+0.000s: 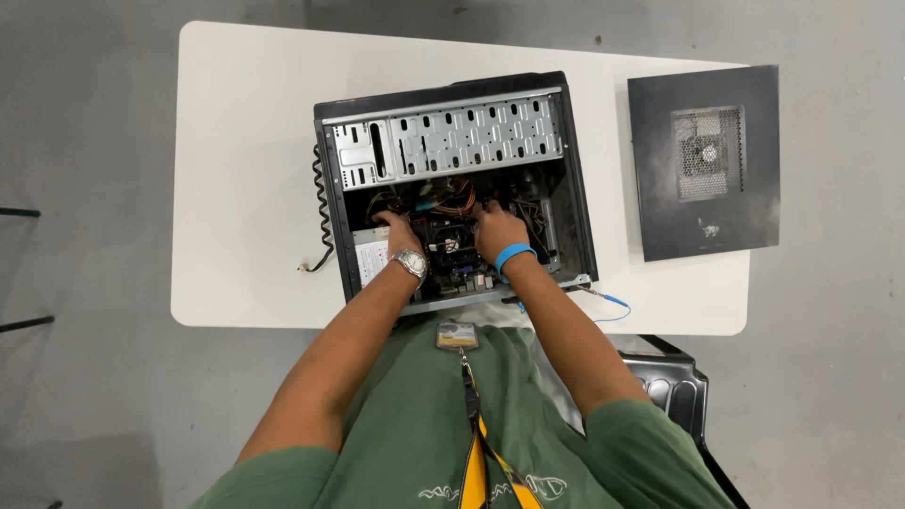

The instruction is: The person opens a desktop computer case and removes internal components. They disconnect cables, unscrew and remove a fan, a heatsink, and a RAM stick, placing each item on the table. The person uses a screwdriver to loosen screws and carefully handles the components.

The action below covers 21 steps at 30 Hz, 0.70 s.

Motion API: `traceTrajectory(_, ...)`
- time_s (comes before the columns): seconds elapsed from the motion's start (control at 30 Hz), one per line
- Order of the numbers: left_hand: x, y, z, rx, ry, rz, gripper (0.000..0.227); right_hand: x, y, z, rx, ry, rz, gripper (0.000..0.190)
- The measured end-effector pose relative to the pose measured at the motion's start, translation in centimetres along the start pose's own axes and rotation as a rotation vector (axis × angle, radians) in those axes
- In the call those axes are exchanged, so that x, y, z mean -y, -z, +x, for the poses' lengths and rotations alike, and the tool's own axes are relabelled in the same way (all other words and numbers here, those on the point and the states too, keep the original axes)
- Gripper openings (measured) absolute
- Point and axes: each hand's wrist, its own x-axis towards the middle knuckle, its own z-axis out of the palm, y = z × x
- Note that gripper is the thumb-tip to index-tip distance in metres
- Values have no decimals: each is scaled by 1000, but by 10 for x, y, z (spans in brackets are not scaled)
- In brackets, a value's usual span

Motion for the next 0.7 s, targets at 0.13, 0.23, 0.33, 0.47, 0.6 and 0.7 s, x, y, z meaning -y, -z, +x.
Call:
traceTrajectory(0.13,22,19,-3,53,8,-70,53,-8,-10,15,-72,24,-56,35)
traceTrajectory(0.23,28,19,5,140,20,-170,46,-20,-21,33,-98,47,-29,31)
traceTrajectory(0.33,23,12,19,152,59,-159,47,-27,-32,46,-114,58,-88,26)
traceTrajectory(0.47,27,19,14,140,21,-119,50,-30,-31,53,-80,54,-79,28)
traceTrajectory(0.6,32,22,8,92,1,-258,56,-26,-38,51,-37,23,-70,30)
traceTrajectory(0.7,36,18,-4,46,33,-280,53,-16,-16,40,-9,10,-73,33)
